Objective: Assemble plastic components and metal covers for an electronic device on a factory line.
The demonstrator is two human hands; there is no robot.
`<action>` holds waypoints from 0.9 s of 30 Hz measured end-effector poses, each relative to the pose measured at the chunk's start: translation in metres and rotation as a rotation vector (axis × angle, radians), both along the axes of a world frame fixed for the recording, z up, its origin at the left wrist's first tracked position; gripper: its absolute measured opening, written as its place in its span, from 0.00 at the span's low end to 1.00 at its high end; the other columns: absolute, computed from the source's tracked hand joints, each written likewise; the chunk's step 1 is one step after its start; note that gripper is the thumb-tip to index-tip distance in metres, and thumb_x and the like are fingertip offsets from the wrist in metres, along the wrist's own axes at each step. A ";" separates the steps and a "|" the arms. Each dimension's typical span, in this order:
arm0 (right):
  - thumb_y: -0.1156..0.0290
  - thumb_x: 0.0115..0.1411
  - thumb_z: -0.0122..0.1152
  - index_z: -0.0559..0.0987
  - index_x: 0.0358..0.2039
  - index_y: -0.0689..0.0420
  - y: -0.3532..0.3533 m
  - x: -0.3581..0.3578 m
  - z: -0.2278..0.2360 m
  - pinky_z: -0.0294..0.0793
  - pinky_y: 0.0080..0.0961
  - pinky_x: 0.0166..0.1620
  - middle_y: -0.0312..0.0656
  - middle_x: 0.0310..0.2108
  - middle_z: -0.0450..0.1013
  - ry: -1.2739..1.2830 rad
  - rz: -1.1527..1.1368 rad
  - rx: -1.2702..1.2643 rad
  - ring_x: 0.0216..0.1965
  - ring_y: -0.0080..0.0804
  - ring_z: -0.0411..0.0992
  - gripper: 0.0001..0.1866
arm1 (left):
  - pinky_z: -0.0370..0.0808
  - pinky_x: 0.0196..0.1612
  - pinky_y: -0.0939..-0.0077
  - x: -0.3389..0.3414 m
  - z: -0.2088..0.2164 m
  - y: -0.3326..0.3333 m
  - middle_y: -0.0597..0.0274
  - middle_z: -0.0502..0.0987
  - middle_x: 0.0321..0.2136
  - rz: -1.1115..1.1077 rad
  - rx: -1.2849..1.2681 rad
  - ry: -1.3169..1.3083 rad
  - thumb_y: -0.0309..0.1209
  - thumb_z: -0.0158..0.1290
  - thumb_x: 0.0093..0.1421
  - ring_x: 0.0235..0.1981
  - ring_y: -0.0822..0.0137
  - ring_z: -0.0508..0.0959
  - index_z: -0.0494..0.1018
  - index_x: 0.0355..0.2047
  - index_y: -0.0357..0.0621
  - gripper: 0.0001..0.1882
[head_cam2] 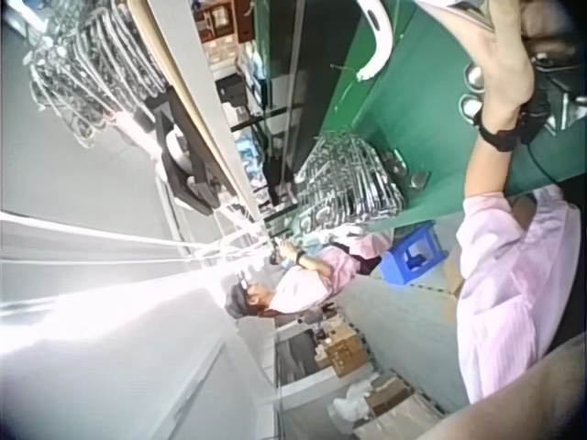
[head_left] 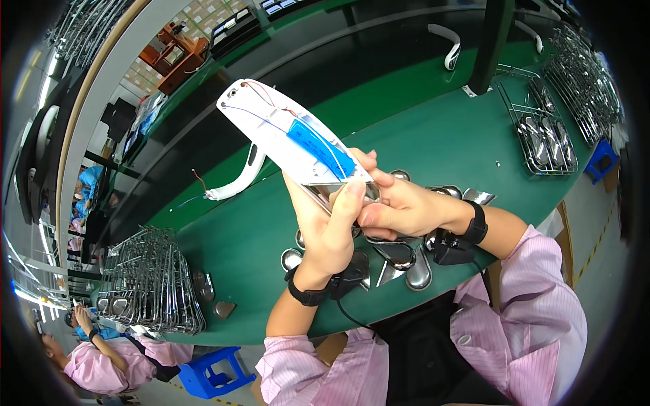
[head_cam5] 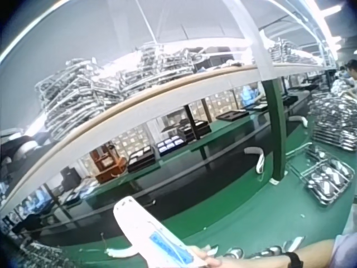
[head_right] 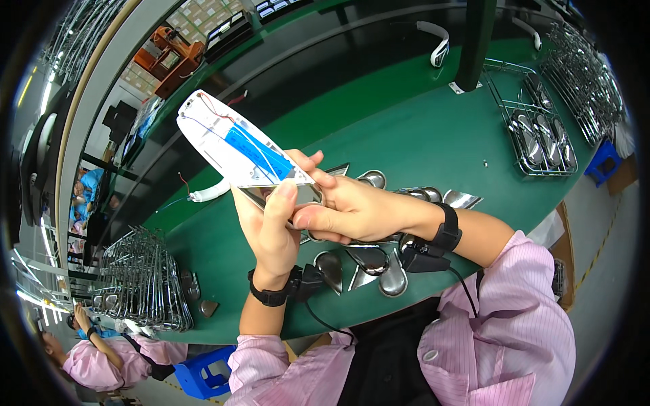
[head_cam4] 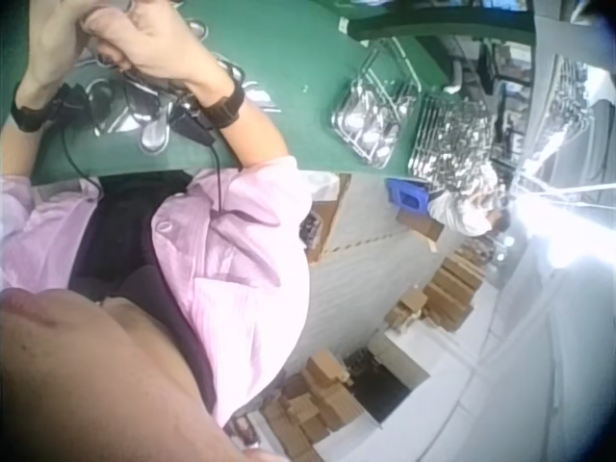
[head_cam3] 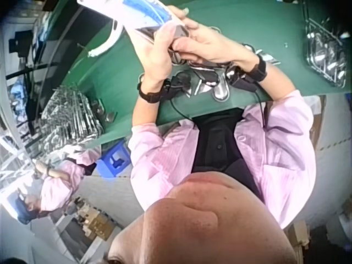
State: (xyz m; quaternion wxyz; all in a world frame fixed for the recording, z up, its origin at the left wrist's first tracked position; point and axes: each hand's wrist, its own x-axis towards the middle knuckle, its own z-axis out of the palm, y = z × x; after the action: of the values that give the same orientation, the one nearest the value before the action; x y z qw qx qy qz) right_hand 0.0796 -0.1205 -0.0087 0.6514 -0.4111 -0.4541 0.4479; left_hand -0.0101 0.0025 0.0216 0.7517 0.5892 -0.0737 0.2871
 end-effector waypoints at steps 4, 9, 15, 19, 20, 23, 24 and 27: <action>0.58 0.71 0.56 0.74 0.29 0.61 -0.002 0.001 0.008 0.62 0.22 0.21 0.31 0.15 0.68 -0.344 -0.118 -0.010 0.18 0.18 0.69 0.20 | 0.69 0.64 0.49 -0.005 0.001 0.001 0.51 0.76 0.39 -0.024 0.031 -0.014 0.29 0.51 0.64 0.37 0.59 0.82 0.58 0.57 0.32 0.25; 0.63 0.62 0.69 0.77 0.17 0.57 -0.024 0.018 0.055 0.68 0.30 0.23 0.32 0.13 0.69 -0.823 -0.505 -0.155 0.19 0.26 0.74 0.19 | 0.77 0.49 0.62 -0.006 0.006 0.008 0.52 0.74 0.41 0.043 0.156 0.086 0.27 0.48 0.67 0.37 0.63 0.80 0.44 0.67 0.36 0.33; 0.73 0.53 0.76 0.85 0.35 0.58 -0.017 0.014 0.051 0.80 0.20 0.28 0.47 0.57 0.64 -0.611 -0.647 0.197 0.45 0.27 0.75 0.10 | 0.79 0.22 0.75 -0.001 0.003 -0.008 0.51 0.74 0.38 -0.203 -0.096 0.132 0.57 0.24 0.72 0.25 0.64 0.79 0.53 0.66 0.43 0.35; 0.74 0.55 0.74 0.85 0.35 0.62 -0.017 0.011 0.049 0.83 0.19 0.27 0.46 0.55 0.65 -0.096 -0.380 0.083 0.33 0.27 0.78 0.09 | 0.75 0.18 0.77 -0.002 -0.004 -0.008 0.51 0.72 0.36 -0.180 -0.073 0.168 0.51 0.24 0.74 0.21 0.66 0.76 0.52 0.67 0.48 0.29; 0.74 0.56 0.73 0.85 0.35 0.62 -0.015 0.011 0.047 0.83 0.18 0.26 0.46 0.55 0.65 -0.090 -0.366 0.093 0.31 0.26 0.78 0.08 | 0.75 0.18 0.77 -0.001 -0.003 -0.008 0.51 0.72 0.36 -0.180 -0.058 0.159 0.50 0.24 0.74 0.22 0.67 0.76 0.51 0.68 0.48 0.29; 0.74 0.58 0.71 0.85 0.35 0.65 -0.011 0.009 0.043 0.83 0.18 0.26 0.46 0.52 0.67 -0.064 -0.349 0.100 0.28 0.22 0.78 0.08 | 0.75 0.20 0.78 -0.002 -0.003 -0.008 0.52 0.72 0.35 -0.171 -0.020 0.151 0.50 0.25 0.74 0.22 0.67 0.76 0.49 0.69 0.48 0.30; 0.74 0.58 0.71 0.84 0.35 0.65 -0.010 0.007 0.042 0.83 0.17 0.25 0.46 0.52 0.67 -0.052 -0.349 0.096 0.27 0.22 0.78 0.08 | 0.75 0.20 0.78 -0.003 -0.004 -0.007 0.52 0.72 0.35 -0.165 -0.013 0.161 0.50 0.25 0.74 0.22 0.68 0.75 0.48 0.69 0.48 0.30; 0.73 0.58 0.71 0.84 0.33 0.66 -0.009 0.006 0.041 0.82 0.17 0.25 0.46 0.52 0.67 -0.029 -0.347 0.080 0.26 0.22 0.77 0.08 | 0.75 0.20 0.78 -0.002 -0.007 -0.007 0.51 0.72 0.36 -0.151 0.016 0.165 0.50 0.24 0.74 0.22 0.68 0.75 0.47 0.70 0.47 0.31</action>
State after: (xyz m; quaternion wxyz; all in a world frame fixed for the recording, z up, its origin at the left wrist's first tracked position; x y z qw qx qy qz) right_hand 0.0860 -0.1296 0.0323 0.7283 -0.4632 -0.4030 0.3043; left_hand -0.0120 -0.0042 0.0147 0.7699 0.6096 -0.0581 0.1797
